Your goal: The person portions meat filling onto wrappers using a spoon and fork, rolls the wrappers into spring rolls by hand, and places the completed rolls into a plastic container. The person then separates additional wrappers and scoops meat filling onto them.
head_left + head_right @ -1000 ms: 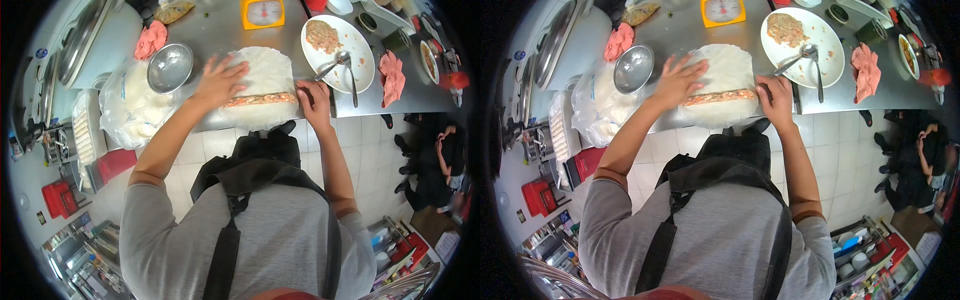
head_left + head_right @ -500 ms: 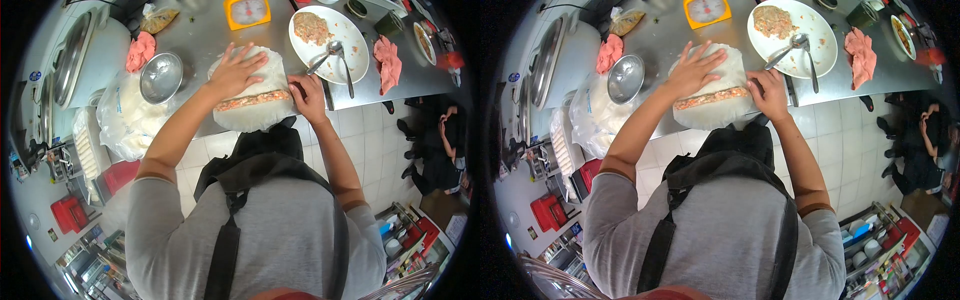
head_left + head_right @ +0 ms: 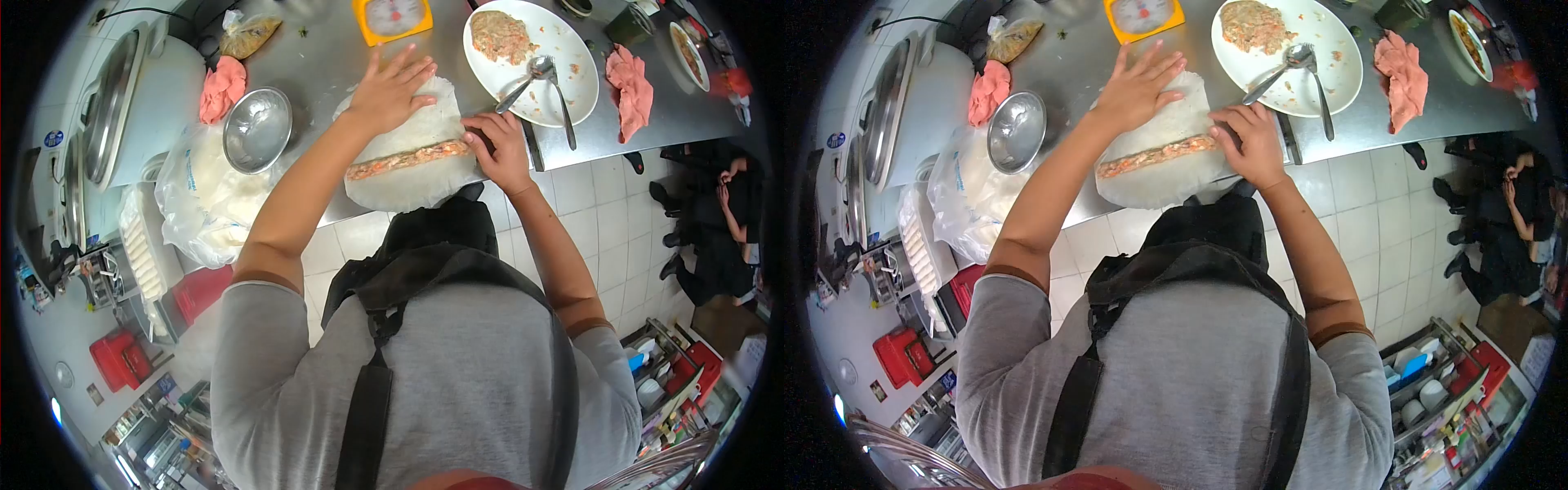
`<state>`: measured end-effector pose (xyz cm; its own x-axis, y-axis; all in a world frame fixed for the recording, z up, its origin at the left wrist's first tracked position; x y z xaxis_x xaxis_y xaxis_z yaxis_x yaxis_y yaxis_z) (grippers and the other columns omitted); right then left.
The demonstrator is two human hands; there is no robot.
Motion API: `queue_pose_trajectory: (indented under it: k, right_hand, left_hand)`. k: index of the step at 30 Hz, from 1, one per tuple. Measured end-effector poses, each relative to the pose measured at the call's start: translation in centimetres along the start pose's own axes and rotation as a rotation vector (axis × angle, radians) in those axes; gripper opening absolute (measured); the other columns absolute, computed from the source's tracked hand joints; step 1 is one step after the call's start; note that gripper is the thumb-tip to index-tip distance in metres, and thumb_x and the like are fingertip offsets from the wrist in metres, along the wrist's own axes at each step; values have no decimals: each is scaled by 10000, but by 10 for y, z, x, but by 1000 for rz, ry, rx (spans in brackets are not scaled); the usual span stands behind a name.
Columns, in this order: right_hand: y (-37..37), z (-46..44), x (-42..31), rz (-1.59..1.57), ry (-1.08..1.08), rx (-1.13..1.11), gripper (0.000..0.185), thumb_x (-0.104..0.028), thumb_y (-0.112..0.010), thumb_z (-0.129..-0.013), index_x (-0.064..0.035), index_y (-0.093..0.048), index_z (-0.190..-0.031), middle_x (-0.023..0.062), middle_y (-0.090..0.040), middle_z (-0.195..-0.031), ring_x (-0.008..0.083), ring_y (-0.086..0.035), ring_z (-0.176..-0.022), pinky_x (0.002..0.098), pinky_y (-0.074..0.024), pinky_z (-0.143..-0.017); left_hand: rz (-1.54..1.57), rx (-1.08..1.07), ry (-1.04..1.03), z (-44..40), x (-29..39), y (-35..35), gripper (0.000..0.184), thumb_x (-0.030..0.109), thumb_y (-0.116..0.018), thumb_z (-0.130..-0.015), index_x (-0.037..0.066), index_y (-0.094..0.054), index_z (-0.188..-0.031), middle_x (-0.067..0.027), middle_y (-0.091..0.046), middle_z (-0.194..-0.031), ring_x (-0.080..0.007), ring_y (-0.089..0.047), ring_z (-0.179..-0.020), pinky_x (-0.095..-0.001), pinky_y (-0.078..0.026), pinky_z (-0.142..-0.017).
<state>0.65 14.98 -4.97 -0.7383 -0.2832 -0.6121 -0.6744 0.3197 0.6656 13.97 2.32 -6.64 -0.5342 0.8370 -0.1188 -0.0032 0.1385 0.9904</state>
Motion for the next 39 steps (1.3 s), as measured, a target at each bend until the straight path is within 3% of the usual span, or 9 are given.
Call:
queue_pose_trajectory:
  k: [7, 13, 19, 23, 25, 28, 31, 34, 39]
  right_hand:
    - [1, -1, 3, -20, -25, -8, 211, -203, -733, -881, -98, -739, -1064, 71, -708, -1049, 291, -595, -1011, 411, -450, -927]
    - [-2, 0, 7, -15, -40, -21, 199, -173, -725, -880, -100, -742, -1063, 73, -710, -1060, 295, -602, -1035, 404, -449, -935]
    - [-2, -2, 2, -5, 27, -18, 176, -179, -714, -892, -90, -740, -1042, 75, -712, -1042, 292, -595, -951, 395, -448, -878]
    - [-2, -3, 0, 10, 20, -18, 180, -184, -715, -894, -84, -741, -1042, 77, -712, -1035, 294, -602, -951, 393, -449, -881]
    - [-2, -2, 1, 20, 24, -2, 175, -184, -715, -896, -83, -743, -1036, 83, -712, -1032, 298, -606, -965, 396, -449, -888]
    - [-3, -2, 2, 18, 13, -14, 166, -180, -713, -899, -82, -744, -1029, 90, -711, -1030, 302, -608, -977, 400, -449, -896]
    - [-2, -3, 1, 2, 19, -14, 161, -175, -711, -900, -79, -743, -1025, 90, -710, -1029, 303, -606, -971, 400, -449, -894]
    - [-2, -2, 2, 15, 17, -13, 157, -172, -710, -900, -75, -741, -1019, 85, -712, -1029, 301, -605, -959, 399, -449, -888]
    - [0, -4, -2, 6, 13, -5, 151, -170, -705, -902, -72, -739, -1011, 83, -711, -1012, 302, -602, -944, 396, -451, -872]
  left_hand:
    - [121, -29, -68, 68, 22, 22, 570, 520, -406, -1054, 190, -508, -1506, 33, -444, -1592, -235, -193, -1565, -608, -17, -1251]
    - [168, 25, 581, 139, -102, 90, 363, 409, -511, -1035, 182, -753, -1183, 25, -702, -1279, -225, -449, -1397, -604, -119, -1209]
    - [-197, 11, 557, 187, -175, 28, 397, 421, -461, -1046, 214, -692, -1295, 44, -644, -1367, -249, -439, -1404, -629, -134, -1175]
    - [30, -269, 655, 177, -207, -2, 492, 489, -359, -1071, 222, -650, -1364, 30, -617, -1422, -267, -415, -1431, -614, -70, -1201]
    - [36, -189, 662, 169, -214, 15, 575, 524, -326, -1074, 150, -745, -1202, -14, -696, -1282, -257, -496, -1354, -582, -92, -1210]
    - [381, -98, 804, 167, -243, 25, 762, 626, -314, -1040, 128, -789, -713, -8, -745, -740, -151, -650, -1034, -578, -141, -1176]
    - [723, -104, 757, 164, -261, 41, 773, 635, -311, -1038, 115, -791, -729, -19, -717, -674, -109, -665, -875, -455, -231, -1160]
    - [606, -149, 846, 163, -252, 89, 785, 640, -328, -1034, 89, -774, -698, -12, -688, -636, -107, -645, -716, -323, -324, -1089]
    - [701, -8, 845, 158, -227, 162, 762, 632, -364, -1031, 64, -775, -734, -51, -683, -654, -159, -607, -612, -294, -449, -920]
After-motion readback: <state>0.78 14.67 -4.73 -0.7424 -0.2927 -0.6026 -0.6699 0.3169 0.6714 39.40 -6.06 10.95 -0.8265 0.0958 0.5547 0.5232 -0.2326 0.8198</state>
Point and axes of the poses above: each hand's wrist, its own z-axis away from the middle knuckle, its own y-axis out of the back of the hand, x = y × z, the point moved 9 cm from there along -z, towards the middle knuckle
